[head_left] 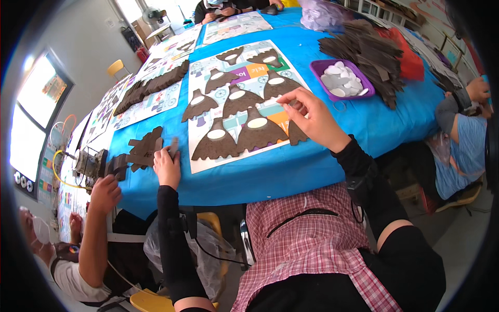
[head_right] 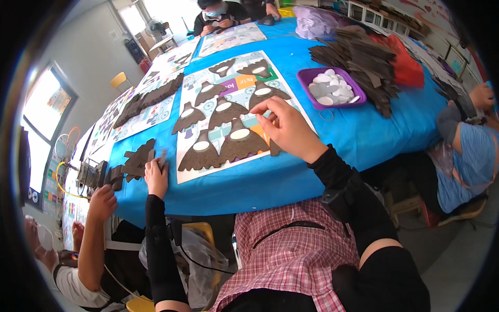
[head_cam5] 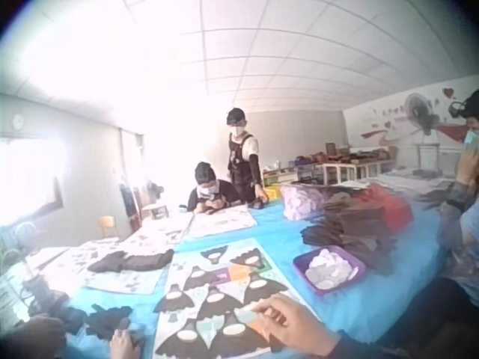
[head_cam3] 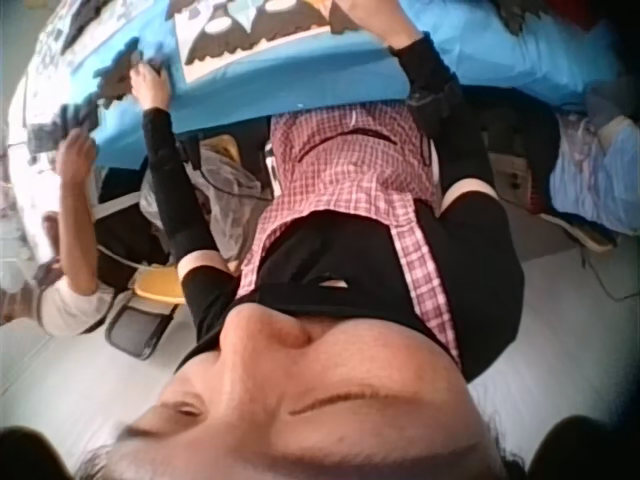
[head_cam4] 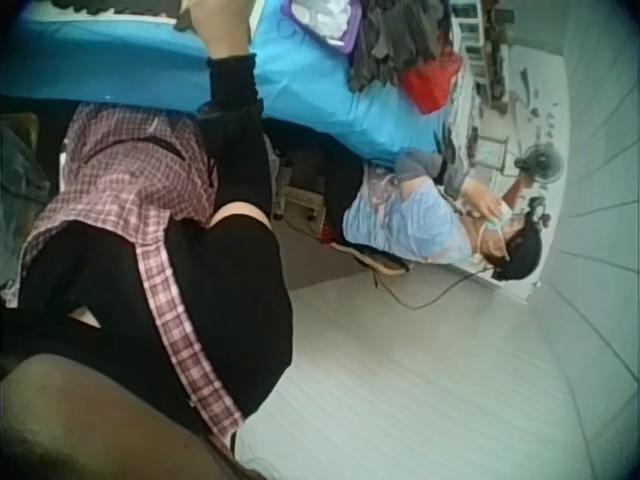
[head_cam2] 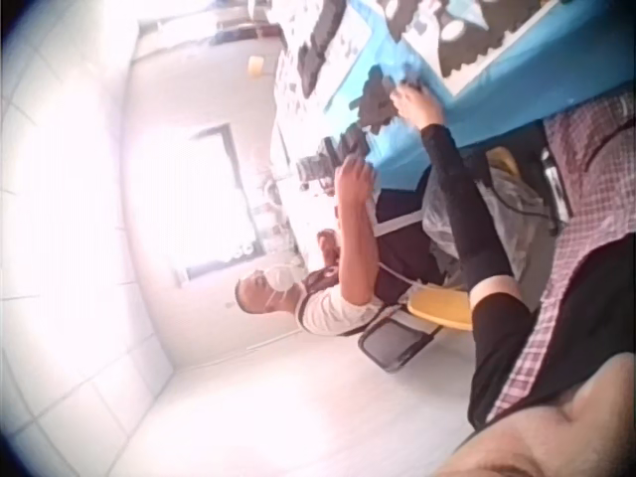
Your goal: Manually assembling and aligning various leather or fabric components of a shoe upper on a work table.
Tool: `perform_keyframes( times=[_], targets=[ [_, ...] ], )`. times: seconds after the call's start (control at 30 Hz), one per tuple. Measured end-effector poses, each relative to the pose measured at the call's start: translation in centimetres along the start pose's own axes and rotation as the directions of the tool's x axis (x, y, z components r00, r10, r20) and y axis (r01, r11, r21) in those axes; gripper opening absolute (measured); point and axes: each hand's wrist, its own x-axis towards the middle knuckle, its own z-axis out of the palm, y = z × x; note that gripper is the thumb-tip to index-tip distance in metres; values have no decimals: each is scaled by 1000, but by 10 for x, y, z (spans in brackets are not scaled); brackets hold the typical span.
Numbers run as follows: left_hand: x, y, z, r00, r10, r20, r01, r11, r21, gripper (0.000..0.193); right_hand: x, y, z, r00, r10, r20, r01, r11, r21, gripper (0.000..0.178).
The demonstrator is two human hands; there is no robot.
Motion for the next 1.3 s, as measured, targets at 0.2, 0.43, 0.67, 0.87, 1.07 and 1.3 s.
perform_keyframes(
  times=[0.2, 0.43, 0.67, 0.87, 1.07, 1.3],
  targets=[
    [-2, 11, -2, 996, -56, 76, 54, 998, 31, 52, -10, -3, 1, 1000, -8, -17, 8, 1000, -6, 15],
    [-10, 9, -17, 997, 4, 71, 3, 996, -94, 51, -4, -8, 5, 999, 6, 37, -5, 1000, -24, 17],
    [-17, 5, -11, 999, 40, -17, -42, 986, -161, 35, -2, -12, 13, 997, -23, 71, 26, 999, -29, 16],
    [-11, 14, -17, 999, 42, -20, -45, 980, -196, 30, 1, -4, 15, 991, -42, 125, 56, 993, -105, 13],
    [-7, 16, -21, 997, 71, 12, -68, 989, -135, 29, 27, 19, 18, 983, 11, 181, 22, 983, -183, 20],
    [-10, 9, -30, 998, 29, 49, -25, 997, -74, 27, 22, 34, 46, 915, 57, 399, 291, 591, -752, 43]
  ],
)
